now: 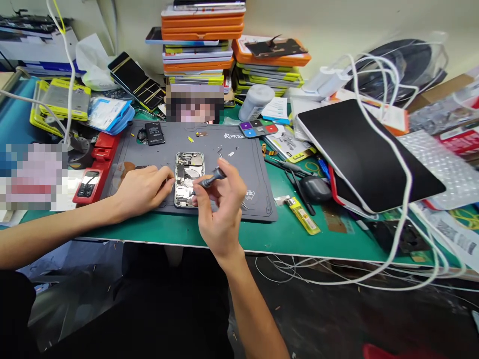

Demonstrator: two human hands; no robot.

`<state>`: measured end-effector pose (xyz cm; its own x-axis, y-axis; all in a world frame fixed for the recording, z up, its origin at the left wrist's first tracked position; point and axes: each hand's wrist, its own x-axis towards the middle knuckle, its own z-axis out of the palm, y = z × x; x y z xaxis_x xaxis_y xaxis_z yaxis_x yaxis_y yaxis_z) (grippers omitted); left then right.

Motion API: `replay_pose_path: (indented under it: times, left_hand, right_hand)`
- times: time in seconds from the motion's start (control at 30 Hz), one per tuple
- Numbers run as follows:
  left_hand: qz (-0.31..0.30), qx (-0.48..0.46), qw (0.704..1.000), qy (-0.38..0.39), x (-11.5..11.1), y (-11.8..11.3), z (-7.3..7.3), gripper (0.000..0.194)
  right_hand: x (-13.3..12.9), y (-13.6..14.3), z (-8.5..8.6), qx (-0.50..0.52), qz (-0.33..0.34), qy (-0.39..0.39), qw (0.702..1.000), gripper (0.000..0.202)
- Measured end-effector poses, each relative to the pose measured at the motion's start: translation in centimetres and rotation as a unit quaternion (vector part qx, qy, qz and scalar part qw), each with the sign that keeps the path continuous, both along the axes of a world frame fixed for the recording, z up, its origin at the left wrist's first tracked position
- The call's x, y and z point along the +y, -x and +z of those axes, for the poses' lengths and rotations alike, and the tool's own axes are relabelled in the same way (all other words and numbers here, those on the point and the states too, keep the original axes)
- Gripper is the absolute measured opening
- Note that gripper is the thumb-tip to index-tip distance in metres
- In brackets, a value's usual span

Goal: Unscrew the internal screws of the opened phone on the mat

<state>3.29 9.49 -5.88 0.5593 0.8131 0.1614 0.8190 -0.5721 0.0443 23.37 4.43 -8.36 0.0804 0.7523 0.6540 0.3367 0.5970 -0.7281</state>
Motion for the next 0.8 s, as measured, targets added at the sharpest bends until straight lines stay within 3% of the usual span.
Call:
replay_pose_path:
  times: [0.17,0.37,0.5,0.63,0.7,0.8]
  left_hand:
    - [0.029,-0.013,0.999,0.023,-0.1,0.0,0.2,0.035]
    - [0.026,-0.003,1.000,0.006,-0.1,-0.1,0.2,0.034]
    - [0.016,0.003,1.000,-0.016,-0.1,-0.2,0.1,0.035]
    - [0.012,0.007,1.000,-0.024,0.0,-0.2,0.1,0.034]
    - [0.010,0.007,1.000,-0.022,0.1,-0.1,0.1,0.033]
    - [0.006,0.003,1.000,-0.019,0.3,0.0,0.1,0.032]
  right_hand:
    - [1.8,0.5,0.2,-0.044,0.030,-0.009,0.999,0.063]
    - [2.9,0.6,0.3,-0.036,0.051,0.052,0.997,0.056]
    - [2.4,0.2,0.3,-0.029,-0.035,0.004,0.999,0.056]
    - [2.3,-3.0,1.2,-0.006,-0.169,-0.016,0.985,0.053]
    - [2.7,-5.3,1.7,-0.032,-0.210,0.043,0.976,0.051]
    - [3.3,-8.3,2.2,-0.121,-0.200,0.189,0.954,0.057]
